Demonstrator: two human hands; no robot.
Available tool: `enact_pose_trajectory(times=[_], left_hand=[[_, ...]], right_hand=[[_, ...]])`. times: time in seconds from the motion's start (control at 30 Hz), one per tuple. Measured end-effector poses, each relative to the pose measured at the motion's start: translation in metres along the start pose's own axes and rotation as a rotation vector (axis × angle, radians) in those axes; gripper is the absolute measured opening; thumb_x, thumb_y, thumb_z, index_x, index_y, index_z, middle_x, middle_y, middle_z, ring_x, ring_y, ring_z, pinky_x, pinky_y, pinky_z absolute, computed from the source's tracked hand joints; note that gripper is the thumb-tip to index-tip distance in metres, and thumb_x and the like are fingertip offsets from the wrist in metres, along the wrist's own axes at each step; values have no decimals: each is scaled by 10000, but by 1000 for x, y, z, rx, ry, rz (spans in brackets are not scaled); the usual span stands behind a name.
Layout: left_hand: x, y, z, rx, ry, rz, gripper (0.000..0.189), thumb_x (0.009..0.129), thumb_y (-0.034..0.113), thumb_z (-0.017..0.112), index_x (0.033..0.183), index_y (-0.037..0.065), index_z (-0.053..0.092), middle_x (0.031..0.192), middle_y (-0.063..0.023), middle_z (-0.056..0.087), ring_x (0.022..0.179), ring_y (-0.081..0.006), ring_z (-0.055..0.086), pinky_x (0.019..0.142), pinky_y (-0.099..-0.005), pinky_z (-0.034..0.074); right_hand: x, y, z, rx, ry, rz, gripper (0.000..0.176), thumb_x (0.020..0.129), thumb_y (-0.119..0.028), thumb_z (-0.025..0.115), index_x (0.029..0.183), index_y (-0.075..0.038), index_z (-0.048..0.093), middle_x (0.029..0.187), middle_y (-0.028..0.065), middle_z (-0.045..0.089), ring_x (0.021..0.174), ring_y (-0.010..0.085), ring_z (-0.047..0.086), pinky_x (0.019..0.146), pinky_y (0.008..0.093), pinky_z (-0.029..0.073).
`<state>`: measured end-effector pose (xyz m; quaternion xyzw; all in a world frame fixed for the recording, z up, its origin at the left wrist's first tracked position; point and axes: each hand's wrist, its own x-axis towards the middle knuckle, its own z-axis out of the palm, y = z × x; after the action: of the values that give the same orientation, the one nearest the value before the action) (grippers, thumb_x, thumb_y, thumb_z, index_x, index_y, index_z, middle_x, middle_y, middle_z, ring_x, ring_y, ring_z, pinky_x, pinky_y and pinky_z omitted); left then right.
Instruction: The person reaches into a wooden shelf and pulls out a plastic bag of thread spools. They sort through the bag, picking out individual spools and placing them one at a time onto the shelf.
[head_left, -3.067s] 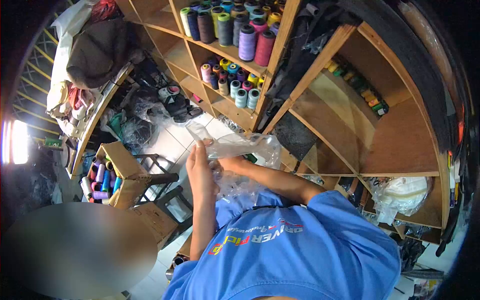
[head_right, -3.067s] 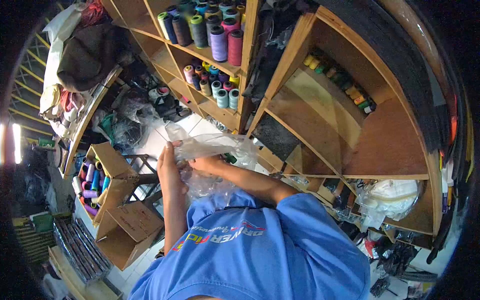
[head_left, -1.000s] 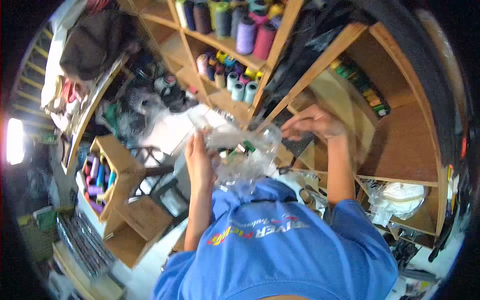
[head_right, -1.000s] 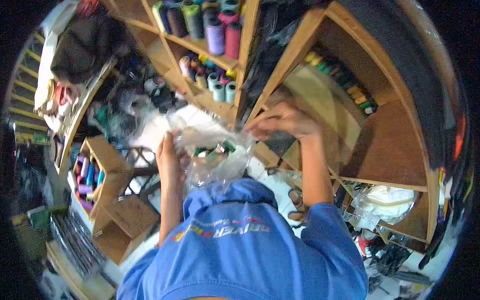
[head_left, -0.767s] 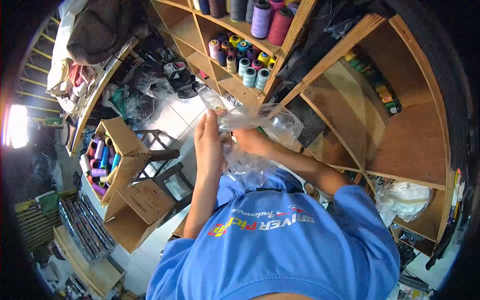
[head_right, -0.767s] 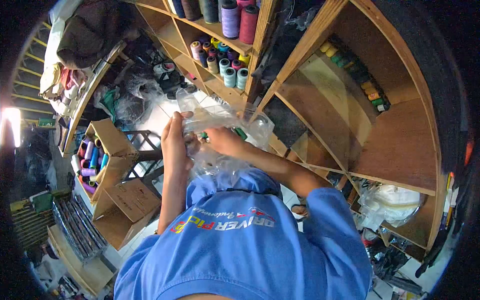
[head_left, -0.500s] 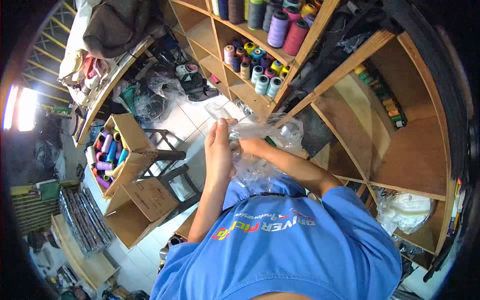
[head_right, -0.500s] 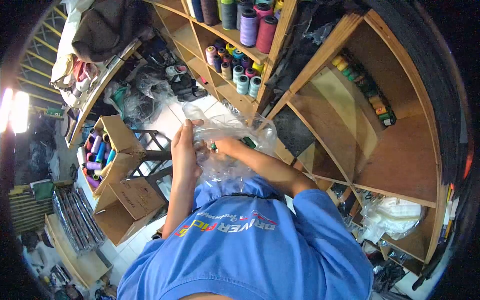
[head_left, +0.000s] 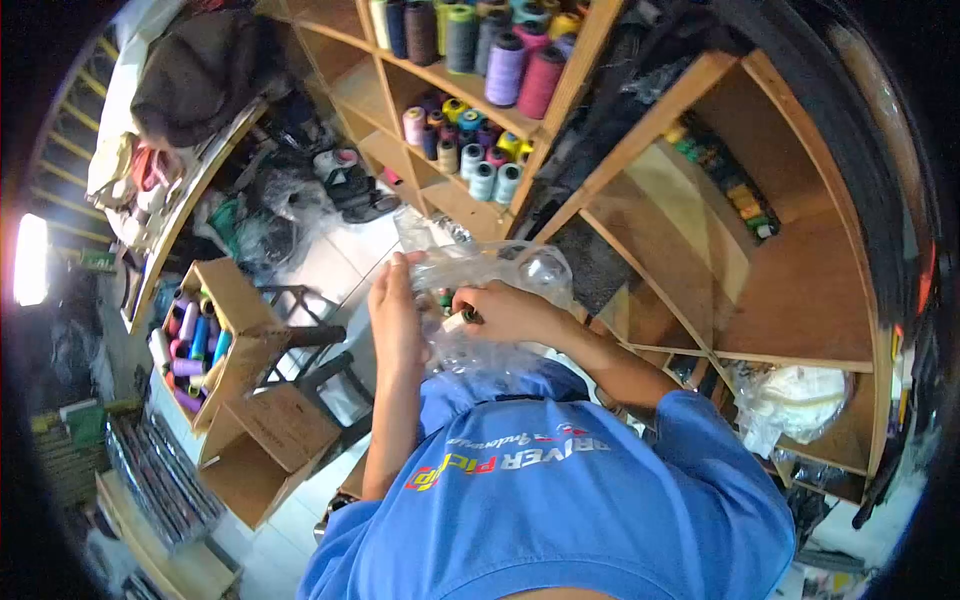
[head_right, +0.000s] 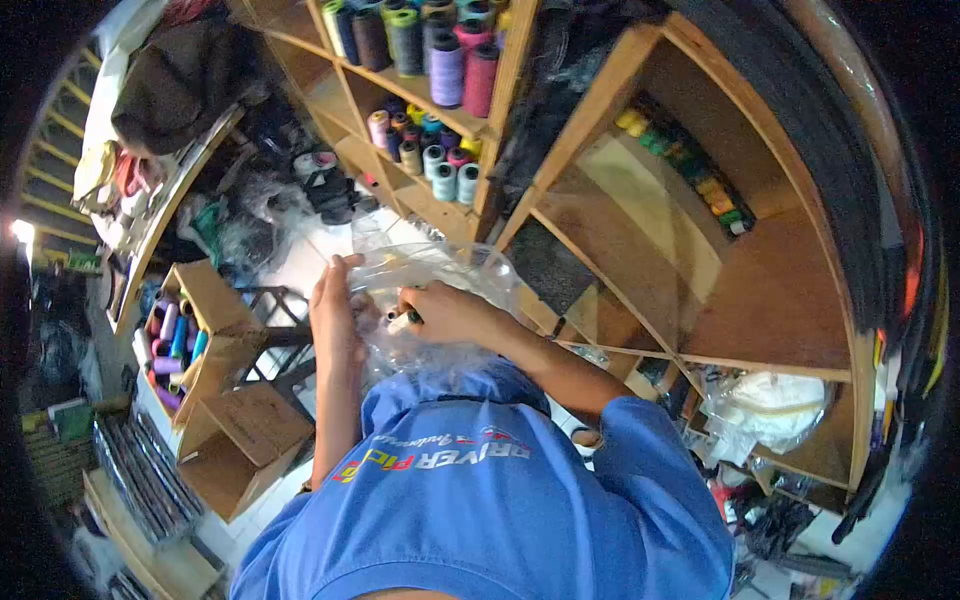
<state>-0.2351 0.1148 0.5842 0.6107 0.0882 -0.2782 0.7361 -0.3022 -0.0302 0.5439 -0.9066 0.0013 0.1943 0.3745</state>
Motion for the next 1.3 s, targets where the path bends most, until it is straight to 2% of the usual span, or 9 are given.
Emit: enact_pose_trajectory(times=[0.2, 0.37, 0.47, 0.57, 0.67, 0.77, 0.97, 1.07, 1.3], left_hand=[[7, -4, 6, 32, 30, 32, 360, 960, 347, 425, 964, 31, 596, 836, -61, 580, 741, -124, 528, 609, -247, 439], [13, -8, 11, -73, 26, 35, 339, 955, 357, 445, 957, 46, 580, 788, -33, 541, 589, -77, 477, 474, -215, 377], [19, -10, 9, -88, 50, 28, 322, 951, 354, 459, 955, 54, 575, 770, -30, 518, 548, -72, 472, 435, -200, 346], [15, -9, 13, -49, 48, 48, 315, 949, 354, 465, 951, 59, 572, 752, -25, 501, 509, -66, 447, 401, -185, 310], [15, -13, 16, -103, 89, 69, 343, 942, 376, 470, 957, 49, 571, 518, 31, 377, 384, -45, 306, 344, -193, 223], [17, -14, 14, -142, 77, 38, 343, 941, 373, 474, 966, 45, 571, 518, 34, 367, 382, -46, 302, 350, -196, 234], [14, -14, 14, -127, 72, 36, 320, 941, 362, 481, 934, 56, 579, 726, -16, 515, 492, -68, 418, 405, -193, 335], [17, -18, 10, -100, 69, 40, 330, 944, 364, 473, 945, 54, 586, 777, -43, 552, 515, -82, 441, 429, -206, 370], [21, -17, 11, -84, 93, 25, 347, 947, 376, 463, 942, 56, 596, 860, -52, 569, 609, -87, 479, 502, -222, 405]], right_hand=[[-75, 25, -72, 515, 381, -133, 311, 787, -92, 666, 1078, -36, 574, 991, 41, 611, 870, 118, 597, 744, 266, 504], [-135, 52, -143, 648, 934, -40, 312, 810, -80, 646, 1115, -48, 593, 1059, 46, 600, 868, 103, 592, 775, 223, 483], [-159, 93, -178, 406, 1174, 243, 350, 820, -116, 637, 1158, -43, 584, 980, 61, 635, 835, 78, 599, 712, 236, 465], [-170, 145, -207, 95, 1291, 552, 534, 764, -315, 675, 1238, -103, 550, 1018, 136, 637, 947, 218, 610, 812, 341, 448], [-158, 215, -221, -225, 1447, 856, 519, 765, -353, 656, 1210, -100, 564, 1119, 161, 604, 1060, 318, 561, 890, 398, 421], [-150, 209, -228, -419, 1288, 649, 594, 741, -330, 683, 1217, -13, 524, 1177, 216, 562, 1041, 414, 545, 871, 424, 432], [-139, 289, -236, -853, 1183, 702, 396, 811, -329, 588, 1076, -35, 611, 1121, 183, 597, 1002, 376, 568, 859, 420, 448], [-135, 334, -236, -988, 1302, 527, 361, 832, -340, 555, 1050, -62, 635, 1086, 164, 616, 970, 347, 588, 841, 417, 459], [-129, 330, -233, -1299, 1054, 802, 426, 850, -396, 526, 1092, -58, 617, 1090, 153, 618, 946, 312, 603, 833, 427, 457]])
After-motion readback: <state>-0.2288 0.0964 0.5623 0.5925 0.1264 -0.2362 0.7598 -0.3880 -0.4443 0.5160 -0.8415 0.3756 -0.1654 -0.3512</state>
